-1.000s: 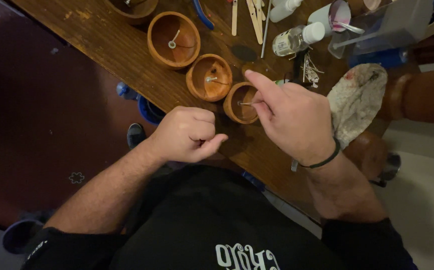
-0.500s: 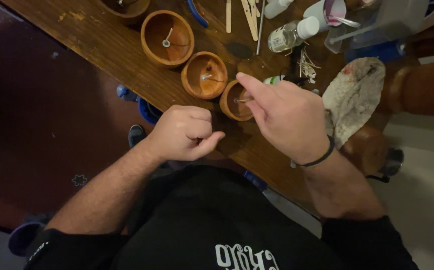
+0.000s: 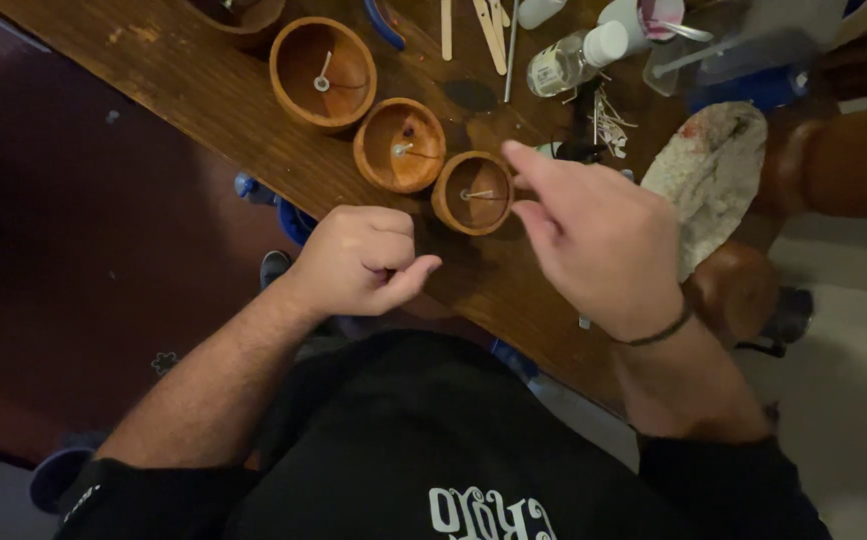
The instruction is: Applying glue to candle wicks and placing them into small terracotta pots on a workbench.
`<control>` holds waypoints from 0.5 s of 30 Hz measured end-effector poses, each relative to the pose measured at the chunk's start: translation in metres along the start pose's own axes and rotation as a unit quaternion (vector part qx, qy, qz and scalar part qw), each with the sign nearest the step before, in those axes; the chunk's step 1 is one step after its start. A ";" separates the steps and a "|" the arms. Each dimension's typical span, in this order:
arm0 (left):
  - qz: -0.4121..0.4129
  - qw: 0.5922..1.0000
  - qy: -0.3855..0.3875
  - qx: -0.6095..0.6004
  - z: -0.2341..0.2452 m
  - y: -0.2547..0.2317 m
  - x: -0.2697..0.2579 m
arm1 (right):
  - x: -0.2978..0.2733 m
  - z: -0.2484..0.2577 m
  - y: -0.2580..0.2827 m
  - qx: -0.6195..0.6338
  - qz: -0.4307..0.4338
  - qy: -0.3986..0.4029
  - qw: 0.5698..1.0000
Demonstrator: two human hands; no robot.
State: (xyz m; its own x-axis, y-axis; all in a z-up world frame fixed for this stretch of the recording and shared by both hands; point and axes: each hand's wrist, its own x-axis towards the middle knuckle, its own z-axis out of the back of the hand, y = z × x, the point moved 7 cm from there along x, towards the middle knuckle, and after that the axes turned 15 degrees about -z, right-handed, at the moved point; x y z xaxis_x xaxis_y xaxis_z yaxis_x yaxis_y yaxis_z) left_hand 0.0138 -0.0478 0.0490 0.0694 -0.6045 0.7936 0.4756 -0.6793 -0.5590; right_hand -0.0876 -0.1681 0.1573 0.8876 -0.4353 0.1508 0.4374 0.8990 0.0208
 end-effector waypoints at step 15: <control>-0.001 0.999 0.039 -0.012 -0.014 -0.011 0.004 | -0.183 -0.062 -0.118 0.209 -0.270 0.042 0.939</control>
State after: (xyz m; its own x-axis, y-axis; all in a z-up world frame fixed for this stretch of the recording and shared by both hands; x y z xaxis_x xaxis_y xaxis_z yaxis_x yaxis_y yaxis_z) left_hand -0.0038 -0.0483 0.0548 -0.0005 -0.6328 0.7743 0.4543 -0.6899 -0.5636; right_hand -0.2928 -0.1977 0.0664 0.5681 -0.8199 -0.0710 0.7474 0.4780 0.4614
